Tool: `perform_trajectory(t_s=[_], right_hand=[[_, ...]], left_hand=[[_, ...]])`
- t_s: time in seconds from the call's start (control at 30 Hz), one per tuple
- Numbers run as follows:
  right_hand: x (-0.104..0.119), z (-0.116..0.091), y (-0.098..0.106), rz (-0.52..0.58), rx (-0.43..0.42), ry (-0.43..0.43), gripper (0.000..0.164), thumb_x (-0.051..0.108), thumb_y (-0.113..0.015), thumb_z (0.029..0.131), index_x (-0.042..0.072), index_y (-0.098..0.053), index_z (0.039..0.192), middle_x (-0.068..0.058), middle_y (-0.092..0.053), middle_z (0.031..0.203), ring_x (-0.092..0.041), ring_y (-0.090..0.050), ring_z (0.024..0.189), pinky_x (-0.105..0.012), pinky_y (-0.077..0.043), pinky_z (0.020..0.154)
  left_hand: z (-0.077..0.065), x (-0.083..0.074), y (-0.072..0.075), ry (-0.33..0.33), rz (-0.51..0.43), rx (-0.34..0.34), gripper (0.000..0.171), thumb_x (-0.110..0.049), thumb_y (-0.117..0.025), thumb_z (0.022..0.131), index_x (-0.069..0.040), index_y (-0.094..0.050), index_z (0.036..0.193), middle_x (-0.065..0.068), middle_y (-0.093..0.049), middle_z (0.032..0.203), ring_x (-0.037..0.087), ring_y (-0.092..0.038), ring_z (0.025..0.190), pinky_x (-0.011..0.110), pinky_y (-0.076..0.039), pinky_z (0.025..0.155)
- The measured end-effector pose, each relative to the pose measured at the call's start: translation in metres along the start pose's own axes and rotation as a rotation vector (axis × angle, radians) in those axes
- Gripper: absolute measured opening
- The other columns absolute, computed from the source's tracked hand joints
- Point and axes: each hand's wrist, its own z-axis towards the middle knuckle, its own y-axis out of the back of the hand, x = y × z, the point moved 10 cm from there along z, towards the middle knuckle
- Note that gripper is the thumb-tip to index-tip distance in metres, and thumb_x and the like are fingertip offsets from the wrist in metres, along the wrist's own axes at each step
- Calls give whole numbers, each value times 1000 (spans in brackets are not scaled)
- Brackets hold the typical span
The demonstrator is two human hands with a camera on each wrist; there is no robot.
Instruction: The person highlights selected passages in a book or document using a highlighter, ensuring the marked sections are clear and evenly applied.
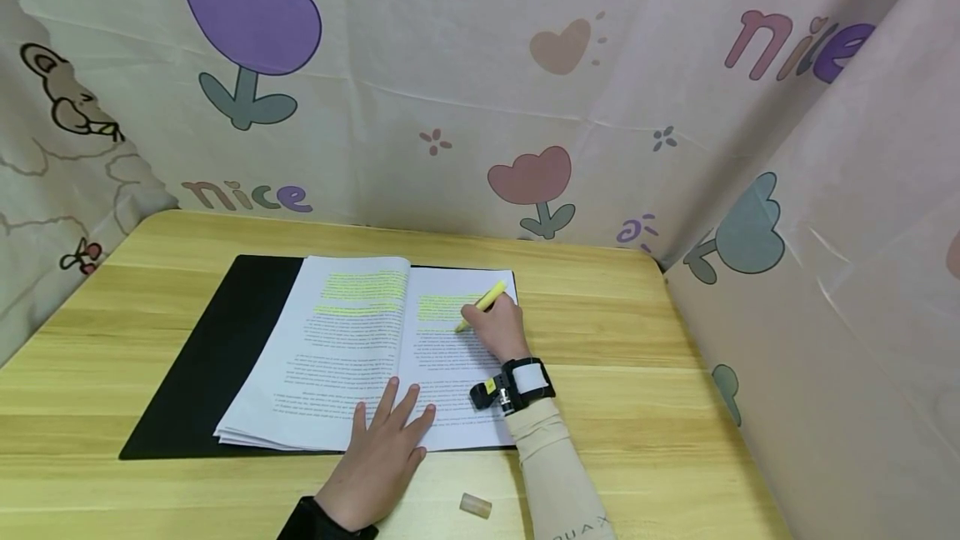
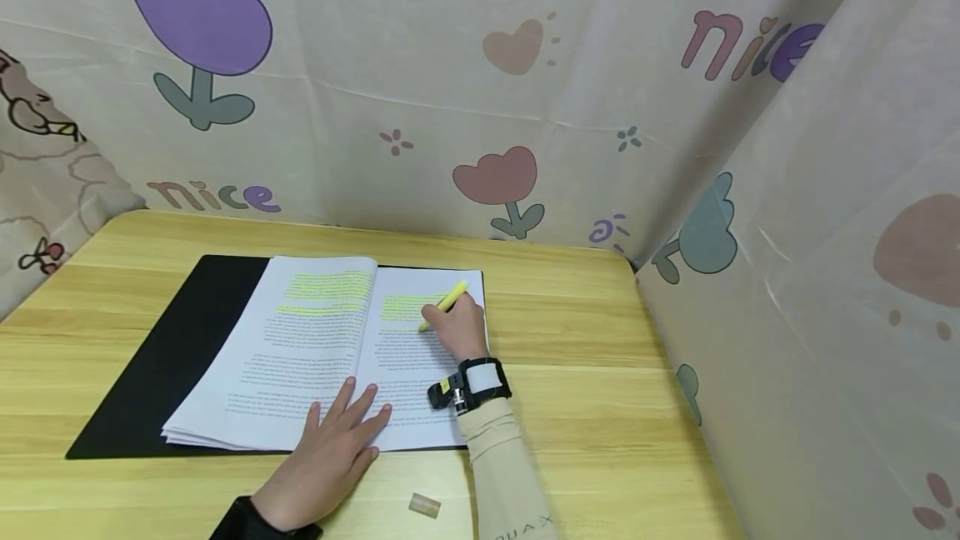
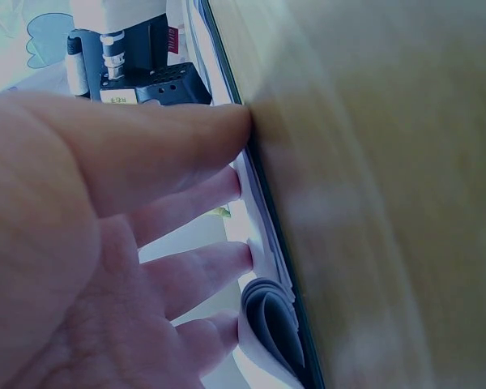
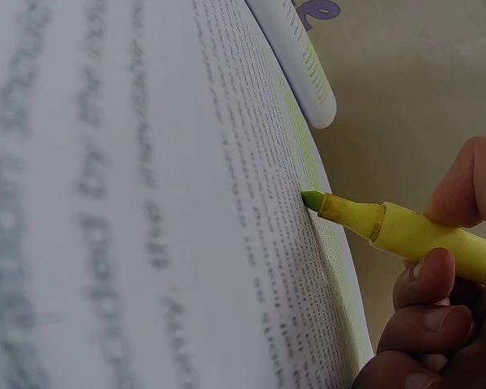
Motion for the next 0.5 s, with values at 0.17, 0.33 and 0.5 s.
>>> perform_trajectory(t_s=[0.17,0.33,0.5], right_hand=[[2,-1,1,3,4,11,26,34,-62,80,8,-58,76,-1,-45,57,-15,-41,47,-27,-32,42],[1,-2,2,5,3,-9,28,35,-62,80,8,-58,77,-1,-45,58,-15,-42,47,-27,-33,42],[0,-3,2,14,2,-23,29,36,-63,80,7,-57,78,-1,-45,58,-15,-42,47,-26,-32,42]], left_hand=[[0,0,0,-1,5,-3,42,-20,-64,89,-10,-60,130,19,-41,147,42,-18,143,74,-15,100],[-1,0,0,-2,1,-2,42,-19,-64,89,-10,-60,130,19,-41,147,42,-18,143,74,-16,100],[-1,0,1,-7,6,-11,42,-20,-65,89,-10,-60,130,19,-41,147,42,-19,142,74,-17,100]])
